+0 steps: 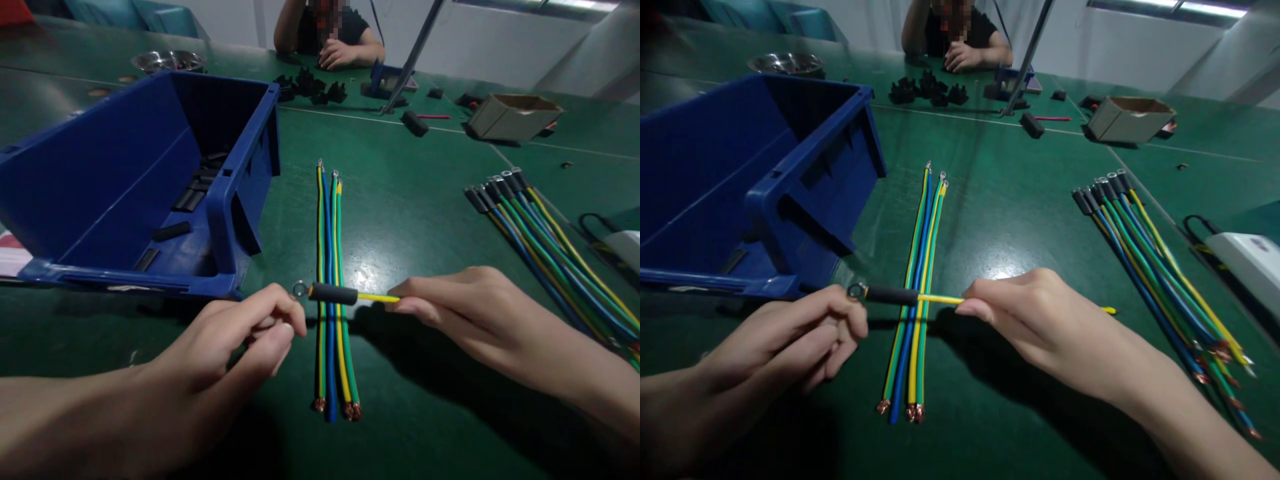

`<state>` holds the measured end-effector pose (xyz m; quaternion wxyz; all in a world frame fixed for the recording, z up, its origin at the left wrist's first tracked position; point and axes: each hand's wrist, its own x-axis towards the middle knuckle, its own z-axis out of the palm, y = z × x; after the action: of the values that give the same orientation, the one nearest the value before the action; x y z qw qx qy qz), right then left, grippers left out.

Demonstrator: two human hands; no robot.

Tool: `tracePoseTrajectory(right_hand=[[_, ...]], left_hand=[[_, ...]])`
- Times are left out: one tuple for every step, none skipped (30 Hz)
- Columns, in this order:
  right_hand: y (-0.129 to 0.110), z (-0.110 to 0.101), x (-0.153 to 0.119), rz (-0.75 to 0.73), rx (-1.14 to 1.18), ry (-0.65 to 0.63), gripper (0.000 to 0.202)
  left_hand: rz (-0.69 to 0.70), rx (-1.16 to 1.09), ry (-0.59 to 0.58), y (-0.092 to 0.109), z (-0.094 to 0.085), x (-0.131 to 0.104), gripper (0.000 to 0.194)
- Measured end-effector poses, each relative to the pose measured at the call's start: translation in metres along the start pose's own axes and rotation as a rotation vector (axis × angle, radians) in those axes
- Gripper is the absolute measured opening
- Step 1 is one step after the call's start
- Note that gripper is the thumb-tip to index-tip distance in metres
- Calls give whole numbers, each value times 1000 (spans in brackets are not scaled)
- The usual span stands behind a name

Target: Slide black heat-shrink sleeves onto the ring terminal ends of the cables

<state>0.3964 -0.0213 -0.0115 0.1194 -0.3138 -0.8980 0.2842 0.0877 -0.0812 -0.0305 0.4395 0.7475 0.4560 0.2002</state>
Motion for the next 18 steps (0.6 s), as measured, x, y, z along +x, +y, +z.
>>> tracePoseTrajectory(right_hand=[[1,-1,1,32,-10,43,52],[3,-1,2,63,-27,93,53],[6,-2,3,91,-50,147,52],[9,-3,3,118,-76,195,52],[13,-4,4,141,-103,237,51],[17,-5,3,164,-128,273,50],[22,-7,3,188,-154,308,49],[26,-8,2,211,-181,340,48],[31,-10,1,235,-209,371,46],[36,-11,0,258,-237,397,45],[40,-13,-2,281,-265,419,43],[44,-15,-3,304,-294,436,41],[47,-17,-5,327,-324,448,38],[50,-19,-7,350,-356,456,35],[54,-22,-9,375,-391,465,32],[57,-24,-11,399,-427,471,29],[60,-27,-13,425,-466,481,27],[64,-30,-15,450,-506,489,26]], left_hand=[[7,-10,6,0,1,-1,22],[39,-4,14,0,3,-2,20],[80,15,38,-1,4,-4,19],[134,41,58,-1,6,-6,18],[186,67,72,-2,8,-8,20],[225,85,92,-3,10,-10,23],[287,103,62,-4,11,-11,31],[331,135,31,-5,12,-12,41],[378,191,-9,-7,12,-11,50],[415,264,-69,-8,12,-10,58],[434,348,-126,-9,12,-8,64],[440,429,-179,-10,12,-6,67],[428,490,-223,-11,12,-5,71],[403,525,-242,-12,13,-3,75],[374,542,-242,-13,14,-3,81],[342,546,-229,-15,15,-2,85],[327,541,-199,-17,16,-2,87],[325,541,-180,-19,17,-2,86]])
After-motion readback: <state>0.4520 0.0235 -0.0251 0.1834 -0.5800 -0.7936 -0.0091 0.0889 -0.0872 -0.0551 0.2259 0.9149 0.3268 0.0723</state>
